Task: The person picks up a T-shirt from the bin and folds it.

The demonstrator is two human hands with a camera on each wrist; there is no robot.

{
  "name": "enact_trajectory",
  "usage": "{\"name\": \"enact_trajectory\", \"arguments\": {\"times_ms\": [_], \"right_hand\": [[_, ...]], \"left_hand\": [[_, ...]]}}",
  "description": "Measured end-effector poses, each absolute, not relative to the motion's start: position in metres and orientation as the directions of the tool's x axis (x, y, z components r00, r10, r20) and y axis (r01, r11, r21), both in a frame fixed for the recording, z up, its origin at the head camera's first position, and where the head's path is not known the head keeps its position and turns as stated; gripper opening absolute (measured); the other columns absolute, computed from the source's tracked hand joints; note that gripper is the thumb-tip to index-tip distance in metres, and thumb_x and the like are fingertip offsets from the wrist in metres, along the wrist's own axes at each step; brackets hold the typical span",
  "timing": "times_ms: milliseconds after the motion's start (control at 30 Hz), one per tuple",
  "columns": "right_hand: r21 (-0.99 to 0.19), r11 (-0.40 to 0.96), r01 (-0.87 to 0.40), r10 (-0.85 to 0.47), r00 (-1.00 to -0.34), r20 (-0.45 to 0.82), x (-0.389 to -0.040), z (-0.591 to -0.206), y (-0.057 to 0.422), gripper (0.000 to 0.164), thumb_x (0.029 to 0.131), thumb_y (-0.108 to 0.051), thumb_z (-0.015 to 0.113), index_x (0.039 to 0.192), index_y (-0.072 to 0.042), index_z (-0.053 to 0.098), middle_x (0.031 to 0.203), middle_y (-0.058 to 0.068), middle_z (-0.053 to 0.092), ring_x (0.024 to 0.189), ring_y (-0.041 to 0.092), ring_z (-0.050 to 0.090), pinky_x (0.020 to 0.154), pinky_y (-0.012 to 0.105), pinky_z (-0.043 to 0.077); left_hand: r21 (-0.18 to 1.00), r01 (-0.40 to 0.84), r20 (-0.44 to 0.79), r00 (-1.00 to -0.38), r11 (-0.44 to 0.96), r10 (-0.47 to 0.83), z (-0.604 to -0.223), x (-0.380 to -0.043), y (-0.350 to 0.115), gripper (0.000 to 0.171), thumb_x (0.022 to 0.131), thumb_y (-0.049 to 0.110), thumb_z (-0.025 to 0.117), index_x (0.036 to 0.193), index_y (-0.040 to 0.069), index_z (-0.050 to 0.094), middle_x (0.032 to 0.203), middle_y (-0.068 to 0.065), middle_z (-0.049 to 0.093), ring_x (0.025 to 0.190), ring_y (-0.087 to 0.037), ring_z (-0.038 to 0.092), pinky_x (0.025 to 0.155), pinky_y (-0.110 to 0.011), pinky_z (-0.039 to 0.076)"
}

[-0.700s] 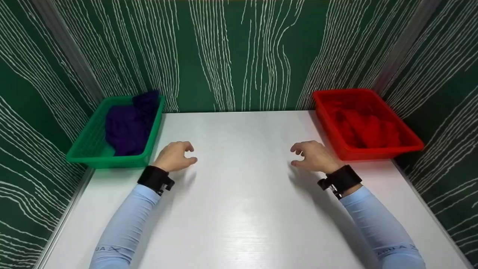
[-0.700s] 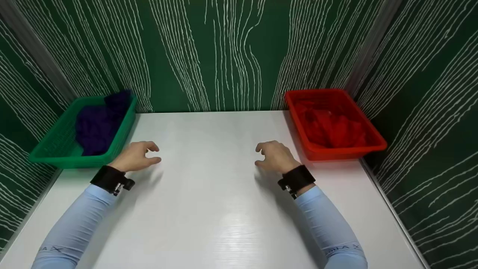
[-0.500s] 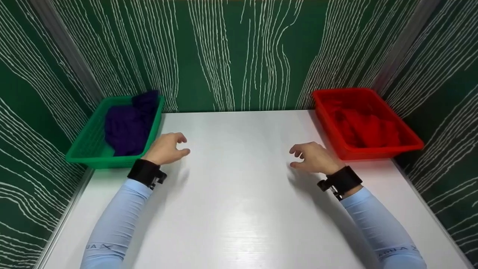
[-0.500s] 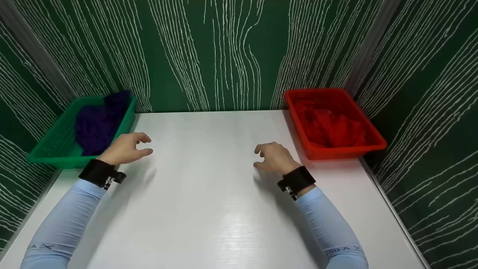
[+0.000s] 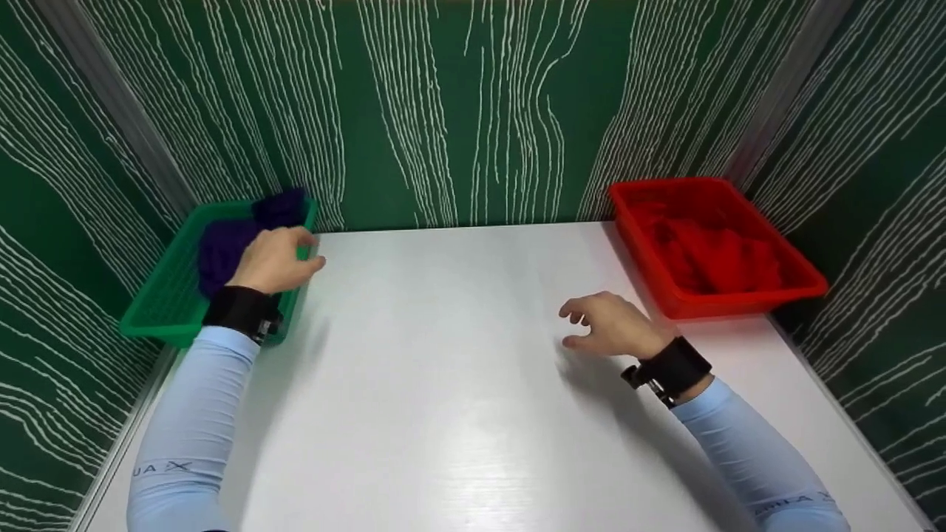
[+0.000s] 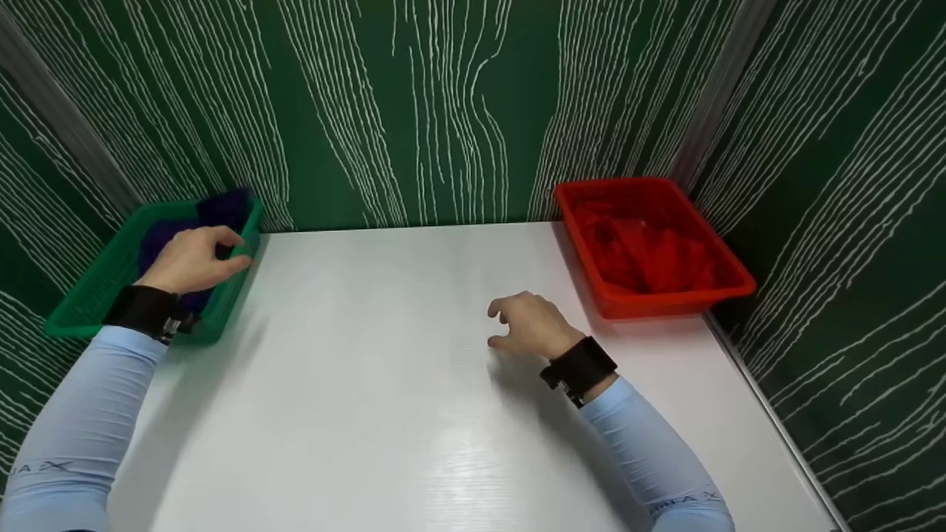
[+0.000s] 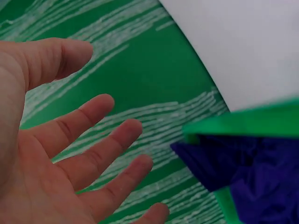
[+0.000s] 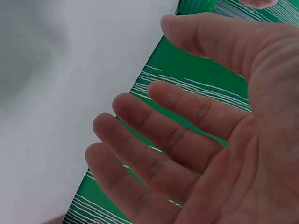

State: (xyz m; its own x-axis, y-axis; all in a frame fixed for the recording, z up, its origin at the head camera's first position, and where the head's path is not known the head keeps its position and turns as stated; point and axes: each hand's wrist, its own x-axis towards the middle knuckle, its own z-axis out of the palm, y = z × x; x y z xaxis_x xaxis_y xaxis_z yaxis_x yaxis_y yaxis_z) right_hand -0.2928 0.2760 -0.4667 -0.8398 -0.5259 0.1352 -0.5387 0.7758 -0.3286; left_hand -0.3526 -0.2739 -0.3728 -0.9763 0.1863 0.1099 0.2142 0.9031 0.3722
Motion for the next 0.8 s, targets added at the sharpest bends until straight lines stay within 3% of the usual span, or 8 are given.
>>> {"name": "enact_trajectory", "arguments": {"times_ms": [467,800], "right_hand": [[-0.332,0.788,-0.518,-0.519,-0.850,0.093,-0.289,-0.474,0.270,0.037,0.092,-0.023,0.085,0.123,-0.003,0.080,0.107,0.017,0.086,0.094,0.034,0.078,0.086,0.054,0.065],[-0.340,0.795,-0.502,-0.523,-0.851,0.033,-0.284,-0.478,0.270,0.038,0.095,-0.025,0.084,0.126,-0.004,0.080,0.110,0.016,0.085,0.099,0.034,0.078,0.089,0.056,0.064]], "left_hand": [[0.407,0.038,0.178,-0.983,0.912,-0.038,-0.355,-0.405,-0.355,0.068,0.107,0.032,0.061,0.162,-0.006,0.049,0.156,-0.048,0.048,0.146,-0.069,0.041,0.122,-0.078,0.038],[0.480,-0.171,-0.012,-0.982,0.861,-0.189,-0.390,-0.435,-0.390,0.092,0.110,0.046,0.052,0.177,-0.004,0.015,0.173,-0.052,0.018,0.159,-0.074,0.021,0.131,-0.080,0.026]]}}
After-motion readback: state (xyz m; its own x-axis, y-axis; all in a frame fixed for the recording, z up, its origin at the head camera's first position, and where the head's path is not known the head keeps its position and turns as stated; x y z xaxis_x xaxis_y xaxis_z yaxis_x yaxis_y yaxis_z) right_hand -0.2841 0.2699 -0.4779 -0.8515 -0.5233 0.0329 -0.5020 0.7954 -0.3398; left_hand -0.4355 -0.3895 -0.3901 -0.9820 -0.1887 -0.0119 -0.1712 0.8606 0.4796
